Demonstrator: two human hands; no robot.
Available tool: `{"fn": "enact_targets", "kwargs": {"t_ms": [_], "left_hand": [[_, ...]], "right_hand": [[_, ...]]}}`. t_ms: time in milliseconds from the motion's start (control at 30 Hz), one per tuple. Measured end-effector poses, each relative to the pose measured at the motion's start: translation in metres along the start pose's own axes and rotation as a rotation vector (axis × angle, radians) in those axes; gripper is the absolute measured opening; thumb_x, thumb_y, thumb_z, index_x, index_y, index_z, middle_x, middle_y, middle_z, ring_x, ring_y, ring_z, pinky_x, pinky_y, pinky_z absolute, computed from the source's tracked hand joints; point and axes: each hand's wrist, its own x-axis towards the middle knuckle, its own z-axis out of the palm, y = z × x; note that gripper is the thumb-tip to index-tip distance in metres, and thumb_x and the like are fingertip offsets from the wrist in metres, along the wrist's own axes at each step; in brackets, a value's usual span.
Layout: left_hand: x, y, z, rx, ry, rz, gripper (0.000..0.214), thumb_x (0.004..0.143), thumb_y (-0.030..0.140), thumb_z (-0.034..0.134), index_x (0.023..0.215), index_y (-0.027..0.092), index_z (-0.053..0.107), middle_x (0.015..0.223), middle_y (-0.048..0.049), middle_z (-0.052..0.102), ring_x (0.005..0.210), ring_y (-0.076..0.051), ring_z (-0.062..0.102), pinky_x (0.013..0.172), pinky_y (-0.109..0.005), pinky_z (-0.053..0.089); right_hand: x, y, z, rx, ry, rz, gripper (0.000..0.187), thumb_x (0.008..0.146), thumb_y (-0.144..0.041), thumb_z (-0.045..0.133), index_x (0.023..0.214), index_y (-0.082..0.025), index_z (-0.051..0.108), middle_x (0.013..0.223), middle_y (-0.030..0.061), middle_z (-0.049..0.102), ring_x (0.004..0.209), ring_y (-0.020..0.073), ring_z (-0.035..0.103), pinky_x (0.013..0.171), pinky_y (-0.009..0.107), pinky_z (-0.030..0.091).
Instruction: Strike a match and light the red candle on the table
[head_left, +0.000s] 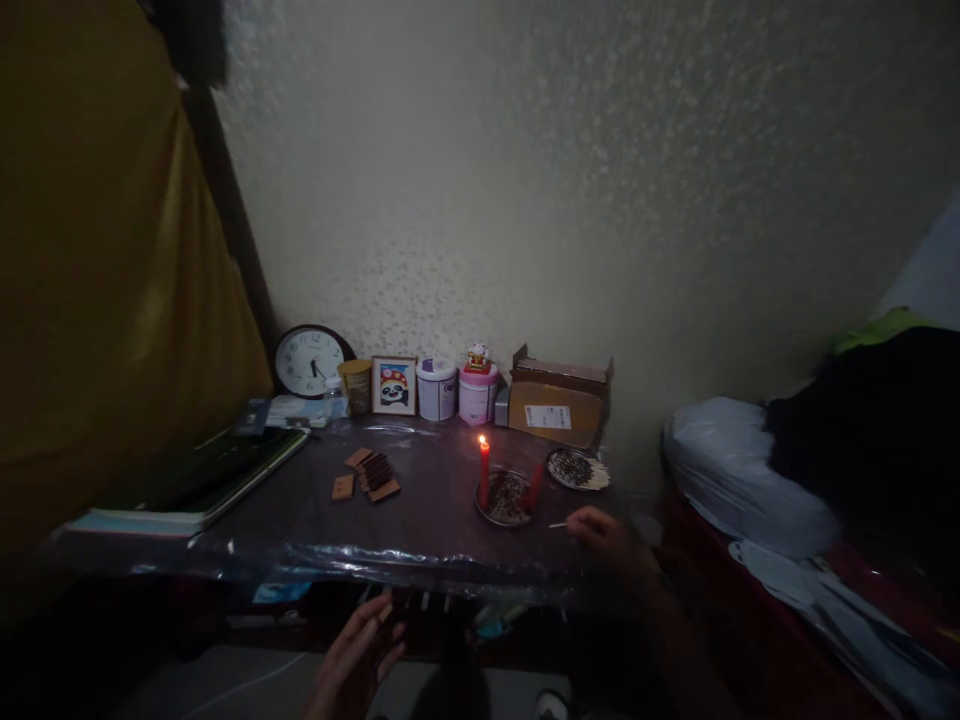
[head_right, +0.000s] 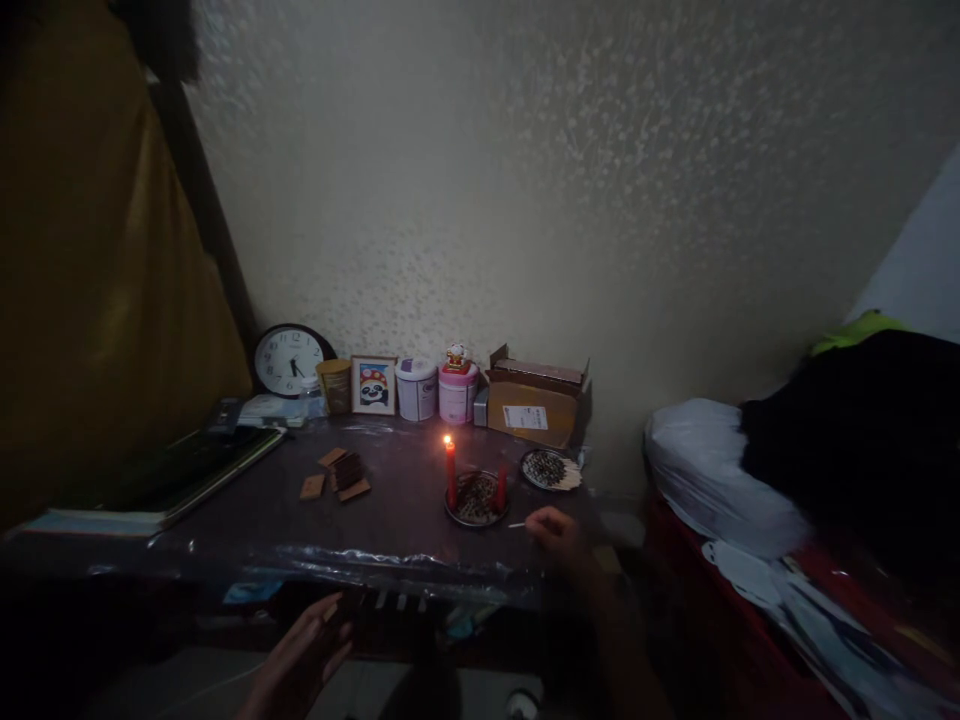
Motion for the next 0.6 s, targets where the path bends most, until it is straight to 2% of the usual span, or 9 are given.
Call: {"fn": "enact_targets", "kwargs": {"t_ms": [133, 300, 400, 467, 600], "left_hand": [[0.003, 0.000, 0.001, 0.021, 0.029, -0.018, 0.035, 0.057, 0.038, 0.076, 0.088, 0.023, 0.070, 0.098, -0.0052, 0.072, 0.090, -0.026, 0.063, 0.082, -0.037, 0.048], [-0.001, 0.002, 0.004, 0.067, 0.019, 0.003, 0.035, 0.059, 0.038, 0.074, 0.090, 0.022, 0.069, 0.106, -0.0083, 0.069, 0.099, -0.030, 0.060, 0.090, -0.043, 0.044], [-0.001, 0.003, 0.007, 0.086, 0.028, 0.005, 0.035, 0.058, 0.036, 0.074, 0.089, 0.022, 0.069, 0.106, -0.0087, 0.069, 0.103, -0.032, 0.058, 0.093, -0.045, 0.042], [0.001, 0.002, 0.008, 0.101, 0.044, -0.010, 0.036, 0.056, 0.037, 0.075, 0.088, 0.021, 0.069, 0.103, -0.0092, 0.070, 0.105, -0.033, 0.058, 0.093, -0.045, 0.042], [0.003, 0.001, 0.011, 0.107, 0.030, -0.016, 0.036, 0.056, 0.036, 0.075, 0.088, 0.022, 0.068, 0.103, -0.0088, 0.070, 0.107, -0.034, 0.056, 0.093, -0.045, 0.041]], "right_hand": [[0.017, 0.032, -0.032, -0.052, 0.207, 0.032, 0.030, 0.057, -0.048, 0.060, 0.061, -0.019, 0.065, 0.058, 0.0008, 0.065, 0.059, 0.0182, 0.059, 0.056, 0.027, 0.044], [0.047, 0.062, -0.062, -0.136, 0.423, 0.063, 0.031, 0.061, -0.048, 0.056, 0.066, -0.018, 0.064, 0.063, 0.0031, 0.067, 0.068, 0.0230, 0.061, 0.061, 0.030, 0.044], [0.067, 0.069, -0.073, -0.199, 0.472, 0.064, 0.027, 0.065, -0.044, 0.058, 0.063, -0.018, 0.062, 0.067, 0.0045, 0.068, 0.076, 0.0250, 0.062, 0.068, 0.032, 0.045], [0.079, 0.072, -0.078, -0.243, 0.480, 0.076, 0.023, 0.072, -0.038, 0.060, 0.066, -0.016, 0.063, 0.071, 0.0040, 0.068, 0.077, 0.0224, 0.062, 0.070, 0.032, 0.046], [0.100, 0.080, -0.080, -0.324, 0.531, 0.094, 0.019, 0.086, -0.031, 0.055, 0.090, -0.013, 0.061, 0.089, 0.0023, 0.064, 0.078, 0.0147, 0.062, 0.071, 0.033, 0.050]]}}
